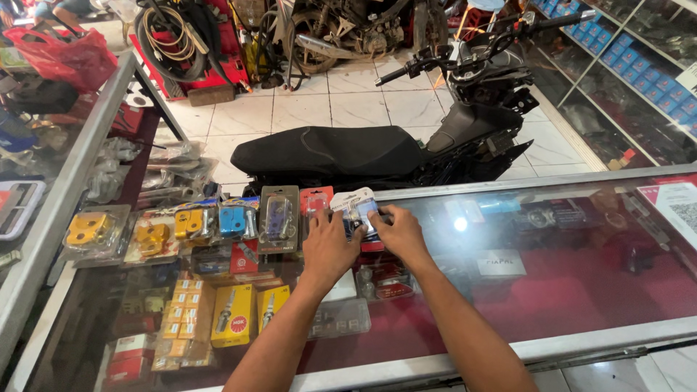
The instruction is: The person organizes motorcycle parts by taking packages of parts from a shelf and placing them onto a glass display counter.
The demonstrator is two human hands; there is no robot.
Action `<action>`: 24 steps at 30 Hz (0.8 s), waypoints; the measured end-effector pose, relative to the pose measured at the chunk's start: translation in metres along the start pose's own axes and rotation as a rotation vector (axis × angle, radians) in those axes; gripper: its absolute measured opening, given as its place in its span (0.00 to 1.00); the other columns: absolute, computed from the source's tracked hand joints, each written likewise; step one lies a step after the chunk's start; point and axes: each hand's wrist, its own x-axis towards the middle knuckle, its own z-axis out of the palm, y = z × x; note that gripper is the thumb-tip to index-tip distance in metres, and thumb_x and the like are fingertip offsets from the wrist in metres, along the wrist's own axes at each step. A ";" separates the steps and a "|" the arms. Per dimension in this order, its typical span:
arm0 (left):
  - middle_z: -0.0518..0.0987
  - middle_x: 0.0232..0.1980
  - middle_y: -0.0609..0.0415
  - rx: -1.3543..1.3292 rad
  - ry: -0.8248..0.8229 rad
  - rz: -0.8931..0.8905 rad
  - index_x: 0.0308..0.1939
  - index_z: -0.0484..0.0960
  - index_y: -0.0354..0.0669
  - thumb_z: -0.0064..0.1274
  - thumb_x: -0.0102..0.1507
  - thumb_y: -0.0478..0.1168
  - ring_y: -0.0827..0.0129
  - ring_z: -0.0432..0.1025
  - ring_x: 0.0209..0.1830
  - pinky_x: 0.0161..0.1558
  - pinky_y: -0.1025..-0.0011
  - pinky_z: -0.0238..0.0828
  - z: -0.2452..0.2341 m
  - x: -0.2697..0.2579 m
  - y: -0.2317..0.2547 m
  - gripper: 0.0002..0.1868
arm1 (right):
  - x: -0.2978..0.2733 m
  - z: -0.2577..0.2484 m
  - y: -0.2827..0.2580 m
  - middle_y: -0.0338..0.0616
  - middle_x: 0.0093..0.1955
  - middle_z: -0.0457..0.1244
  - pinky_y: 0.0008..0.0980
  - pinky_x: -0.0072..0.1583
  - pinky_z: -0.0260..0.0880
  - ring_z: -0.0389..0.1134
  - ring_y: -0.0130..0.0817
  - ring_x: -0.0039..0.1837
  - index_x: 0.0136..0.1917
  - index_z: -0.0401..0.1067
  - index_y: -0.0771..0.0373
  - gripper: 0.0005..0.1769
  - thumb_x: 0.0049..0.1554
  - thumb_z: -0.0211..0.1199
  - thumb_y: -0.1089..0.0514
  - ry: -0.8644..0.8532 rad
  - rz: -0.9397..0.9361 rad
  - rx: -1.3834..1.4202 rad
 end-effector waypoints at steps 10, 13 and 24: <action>0.70 0.63 0.40 -0.007 0.003 0.008 0.57 0.76 0.33 0.55 0.63 0.59 0.47 0.67 0.62 0.54 0.51 0.71 0.002 0.000 -0.007 0.32 | -0.008 -0.003 -0.014 0.49 0.38 0.72 0.37 0.46 0.72 0.74 0.39 0.40 0.53 0.79 0.64 0.27 0.55 0.65 0.39 0.008 0.023 -0.012; 0.71 0.63 0.41 -0.014 0.015 0.002 0.56 0.76 0.34 0.55 0.63 0.58 0.47 0.67 0.61 0.54 0.50 0.70 0.000 0.000 -0.007 0.31 | -0.007 0.000 -0.010 0.48 0.37 0.72 0.38 0.46 0.72 0.74 0.39 0.39 0.53 0.79 0.65 0.26 0.55 0.65 0.40 0.027 -0.016 -0.010; 0.71 0.64 0.39 0.071 0.227 0.276 0.60 0.75 0.32 0.61 0.58 0.47 0.47 0.67 0.63 0.54 0.50 0.66 -0.003 -0.021 0.019 0.31 | -0.032 -0.020 -0.013 0.48 0.34 0.72 0.38 0.44 0.72 0.74 0.37 0.38 0.59 0.77 0.61 0.26 0.57 0.62 0.41 0.013 -0.038 -0.051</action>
